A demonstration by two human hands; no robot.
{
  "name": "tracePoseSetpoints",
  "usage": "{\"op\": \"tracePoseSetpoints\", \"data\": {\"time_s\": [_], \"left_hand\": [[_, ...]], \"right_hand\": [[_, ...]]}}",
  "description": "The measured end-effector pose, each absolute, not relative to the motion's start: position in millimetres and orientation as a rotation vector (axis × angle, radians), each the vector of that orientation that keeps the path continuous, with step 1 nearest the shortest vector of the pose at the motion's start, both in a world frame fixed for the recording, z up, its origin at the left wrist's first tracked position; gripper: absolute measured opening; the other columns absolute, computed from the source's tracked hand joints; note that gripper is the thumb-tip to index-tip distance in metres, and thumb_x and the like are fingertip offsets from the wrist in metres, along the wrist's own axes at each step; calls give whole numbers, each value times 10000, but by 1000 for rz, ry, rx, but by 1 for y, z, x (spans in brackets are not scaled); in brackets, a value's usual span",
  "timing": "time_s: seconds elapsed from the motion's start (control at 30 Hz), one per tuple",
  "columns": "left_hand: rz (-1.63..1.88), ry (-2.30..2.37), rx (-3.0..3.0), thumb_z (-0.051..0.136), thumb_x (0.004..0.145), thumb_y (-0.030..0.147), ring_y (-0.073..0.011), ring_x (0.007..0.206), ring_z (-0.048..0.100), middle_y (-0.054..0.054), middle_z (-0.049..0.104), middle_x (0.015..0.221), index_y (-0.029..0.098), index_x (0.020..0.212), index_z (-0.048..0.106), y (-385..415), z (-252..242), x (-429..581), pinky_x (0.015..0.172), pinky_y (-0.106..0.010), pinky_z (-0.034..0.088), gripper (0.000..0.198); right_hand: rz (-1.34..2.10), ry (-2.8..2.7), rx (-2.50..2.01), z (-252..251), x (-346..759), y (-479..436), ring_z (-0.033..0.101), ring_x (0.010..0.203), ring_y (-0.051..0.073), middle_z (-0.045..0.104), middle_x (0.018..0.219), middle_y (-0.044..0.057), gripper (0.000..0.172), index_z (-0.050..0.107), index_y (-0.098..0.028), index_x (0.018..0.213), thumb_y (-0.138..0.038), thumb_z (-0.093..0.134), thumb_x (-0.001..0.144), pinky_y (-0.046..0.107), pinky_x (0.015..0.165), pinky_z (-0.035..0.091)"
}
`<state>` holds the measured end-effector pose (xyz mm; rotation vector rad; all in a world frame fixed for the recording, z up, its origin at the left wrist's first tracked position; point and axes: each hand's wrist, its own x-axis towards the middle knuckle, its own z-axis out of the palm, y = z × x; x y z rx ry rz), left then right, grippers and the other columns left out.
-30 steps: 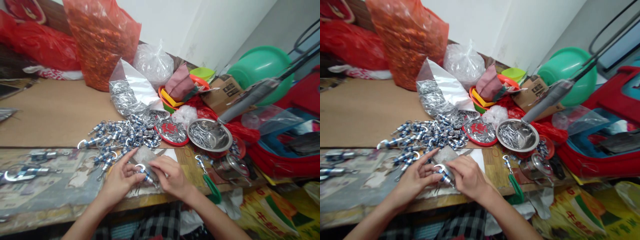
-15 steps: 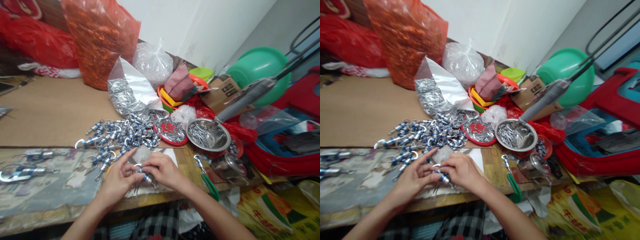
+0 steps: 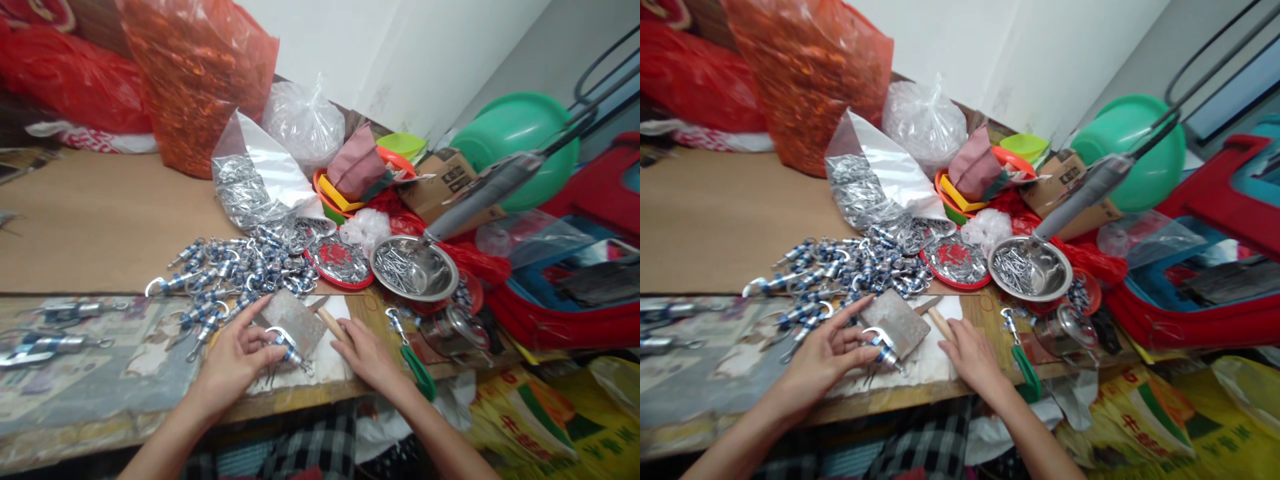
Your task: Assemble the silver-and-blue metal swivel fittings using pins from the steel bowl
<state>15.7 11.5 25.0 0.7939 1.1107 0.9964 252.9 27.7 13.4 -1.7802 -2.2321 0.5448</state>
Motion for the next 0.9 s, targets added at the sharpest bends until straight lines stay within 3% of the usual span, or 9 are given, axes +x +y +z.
{"op": "tracePoseSetpoints", "data": {"time_s": [0.13, 0.27, 0.37, 0.77, 0.9], "left_hand": [[998, 1123, 786, 730, 539, 202, -129, 651, 600, 38, 614, 692, 209, 1283, 301, 11, 24, 15, 626, -249, 462, 859], [997, 1146, 789, 735, 528, 200, -136, 654, 601, 35, 615, 682, 205, 1279, 310, 11, 26, 16, 636, -260, 464, 863], [1005, 1147, 785, 738, 523, 202, -138, 646, 602, 31, 620, 679, 201, 1289, 292, 11, 26, 16, 627, -261, 465, 886], [1036, 1154, 806, 740, 511, 197, -158, 630, 619, 30, 639, 652, 202, 1291, 306, 11, 23, 15, 626, -296, 484, 892], [1038, 1157, 820, 735, 521, 200, -148, 616, 617, 35, 641, 635, 197, 1296, 299, 11, 24, 15, 612, -276, 481, 889]], "right_hand": [[506, -2087, -1740, 17, 255, 20, 563, 851, 181, 572, 919, 51, 170, 507, -179, 950, -221, 486, 787, 303, 734, 451], [238, -2085, -1491, 48, 244, 6, 556, 949, 186, 571, 1062, 74, 387, 427, -203, 1178, -182, 497, 798, 303, 795, 450], [85, -2154, -1241, 69, 237, -7, 574, 914, 164, 600, 1031, 63, 514, 350, -237, 1285, -100, 484, 807, 271, 779, 454], [106, -2463, -1246, 57, 223, -19, 587, 758, 162, 623, 905, 58, 549, 372, -257, 1290, -31, 378, 789, 264, 634, 485], [182, -2416, -1300, 53, 222, -23, 581, 842, 173, 612, 982, 57, 559, 339, -292, 1304, -47, 363, 802, 286, 701, 479]]}}
